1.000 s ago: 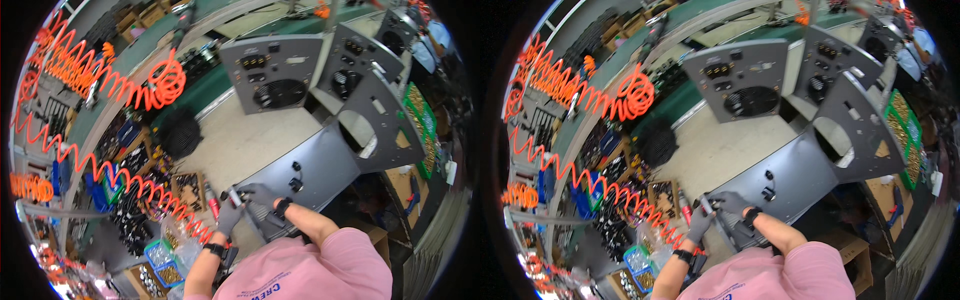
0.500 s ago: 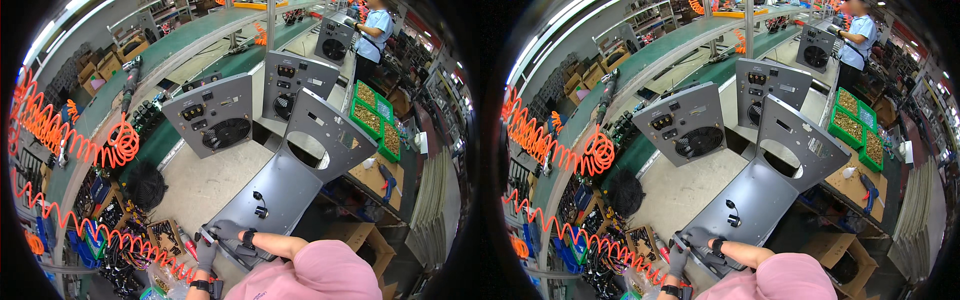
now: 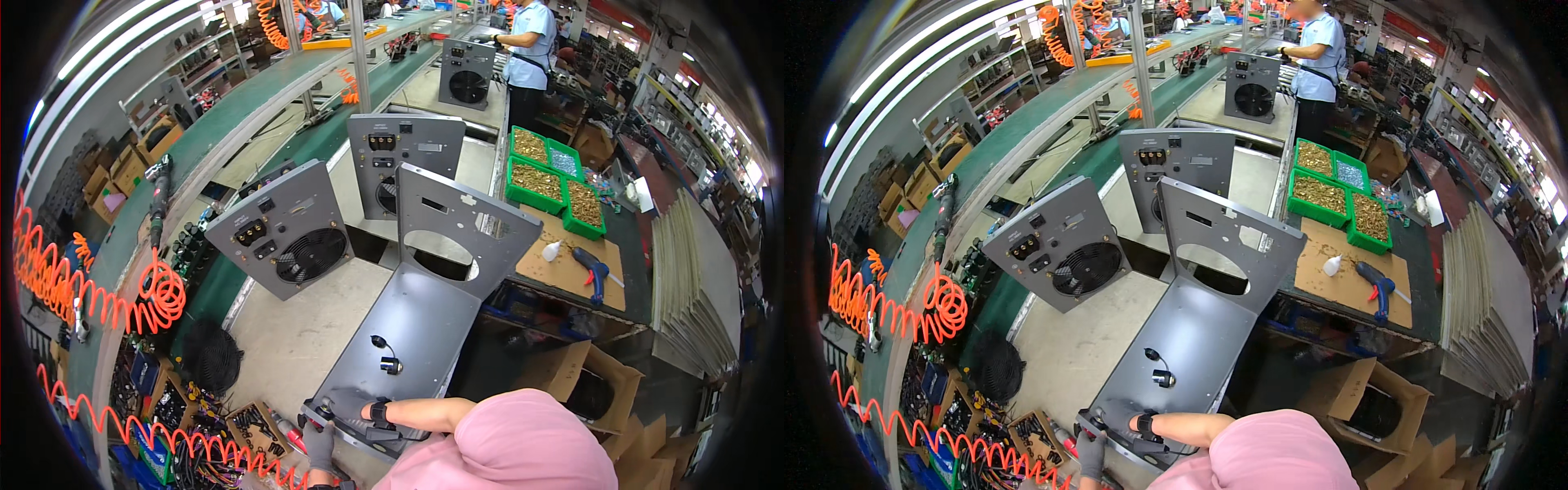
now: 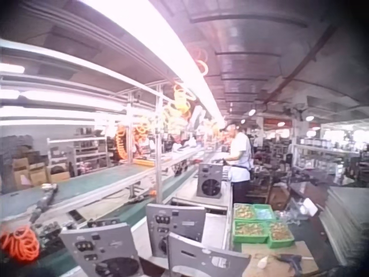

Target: Assembling and securing components onto a metal electronics chassis using an air-powered screwdriver.

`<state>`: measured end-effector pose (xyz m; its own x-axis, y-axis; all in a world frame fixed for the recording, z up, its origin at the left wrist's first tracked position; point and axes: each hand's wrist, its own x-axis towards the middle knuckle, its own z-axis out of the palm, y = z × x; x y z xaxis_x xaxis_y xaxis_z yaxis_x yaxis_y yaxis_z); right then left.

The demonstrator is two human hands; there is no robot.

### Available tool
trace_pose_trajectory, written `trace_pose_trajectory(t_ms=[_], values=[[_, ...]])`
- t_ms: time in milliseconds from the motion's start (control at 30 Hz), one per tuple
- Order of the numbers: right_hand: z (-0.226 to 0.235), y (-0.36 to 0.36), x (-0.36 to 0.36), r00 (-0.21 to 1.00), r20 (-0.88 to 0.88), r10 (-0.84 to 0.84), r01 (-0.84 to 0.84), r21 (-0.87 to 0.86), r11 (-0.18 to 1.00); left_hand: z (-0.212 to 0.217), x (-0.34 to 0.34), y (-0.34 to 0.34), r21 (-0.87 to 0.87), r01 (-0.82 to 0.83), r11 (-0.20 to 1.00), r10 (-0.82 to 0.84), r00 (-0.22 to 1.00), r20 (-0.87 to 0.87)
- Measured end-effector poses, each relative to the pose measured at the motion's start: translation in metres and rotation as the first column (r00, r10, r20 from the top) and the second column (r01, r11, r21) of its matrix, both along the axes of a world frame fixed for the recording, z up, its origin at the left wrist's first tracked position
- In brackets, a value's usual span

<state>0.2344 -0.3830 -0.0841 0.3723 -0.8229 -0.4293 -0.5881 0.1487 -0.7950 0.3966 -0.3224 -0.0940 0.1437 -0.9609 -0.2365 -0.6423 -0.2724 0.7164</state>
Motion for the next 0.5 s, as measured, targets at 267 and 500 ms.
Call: trace_pose_trajectory(t_ms=[267,500], values=[[-0.022,-0.007,-0.003,0.978,-0.207,-0.021,-0.036,-0.266,0.963,0.031,-0.013,-0.003,0.079,-0.050,0.996,0.059,0.993,-0.106],[0.009,0.023,-0.063,0.445,0.440,-0.780,0.400,0.681,0.613,0.028,-0.015,-0.008,0.063,0.001,0.998,-0.006,0.997,0.075]])
